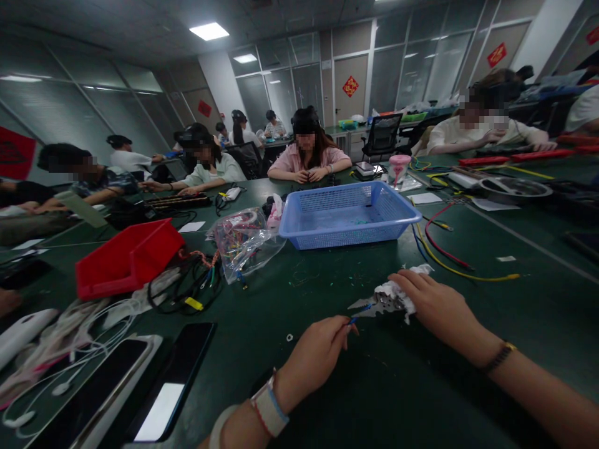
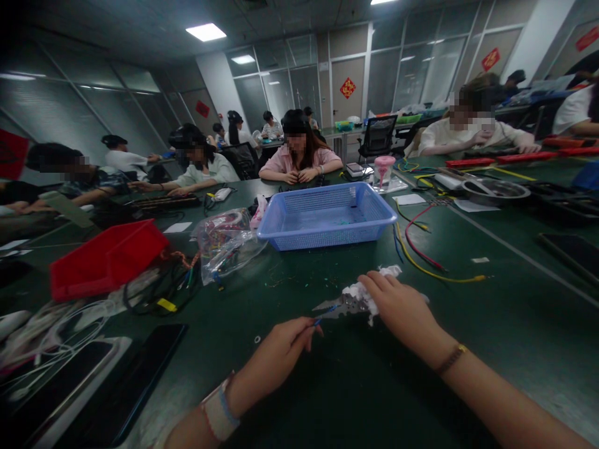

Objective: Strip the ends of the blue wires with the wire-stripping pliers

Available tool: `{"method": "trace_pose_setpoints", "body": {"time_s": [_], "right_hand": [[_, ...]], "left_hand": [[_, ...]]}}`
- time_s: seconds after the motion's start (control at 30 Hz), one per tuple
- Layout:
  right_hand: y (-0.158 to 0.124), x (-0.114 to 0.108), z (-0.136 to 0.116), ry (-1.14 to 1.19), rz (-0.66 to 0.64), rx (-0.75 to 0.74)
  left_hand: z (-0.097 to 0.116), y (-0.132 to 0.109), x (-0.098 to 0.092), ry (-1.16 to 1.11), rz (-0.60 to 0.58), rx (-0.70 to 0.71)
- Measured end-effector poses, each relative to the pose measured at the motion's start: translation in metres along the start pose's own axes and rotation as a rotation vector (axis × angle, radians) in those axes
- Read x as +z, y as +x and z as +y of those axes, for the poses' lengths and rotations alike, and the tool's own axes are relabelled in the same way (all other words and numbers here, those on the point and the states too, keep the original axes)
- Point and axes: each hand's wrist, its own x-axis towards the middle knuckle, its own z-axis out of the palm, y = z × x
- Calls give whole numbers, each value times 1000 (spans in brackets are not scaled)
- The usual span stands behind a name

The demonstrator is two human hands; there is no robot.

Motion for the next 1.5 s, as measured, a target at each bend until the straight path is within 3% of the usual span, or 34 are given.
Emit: {"method": "trace_pose_setpoints", "body": {"time_s": [0.37,0.53,0.83,1.03,1.27,1.5], "right_hand": [[4,-14,0,-76,-59,5],[4,-15,0,-68,-12,7],[3,-15,-13,-96,52,43],[4,-20,-16,-111,45,62],[5,-24,-23,-79,37,37],[5,-18,-33,-23,15,30]], "left_hand": [[2,0,-1,23,0,21],[4,0,-2,-9,-2,21],[4,2,5,-364,-103,-93],[9,0,2,-409,-104,-81],[9,-1,6,-774,-336,-237],[7,1,11,-809,-231,-280]]}}
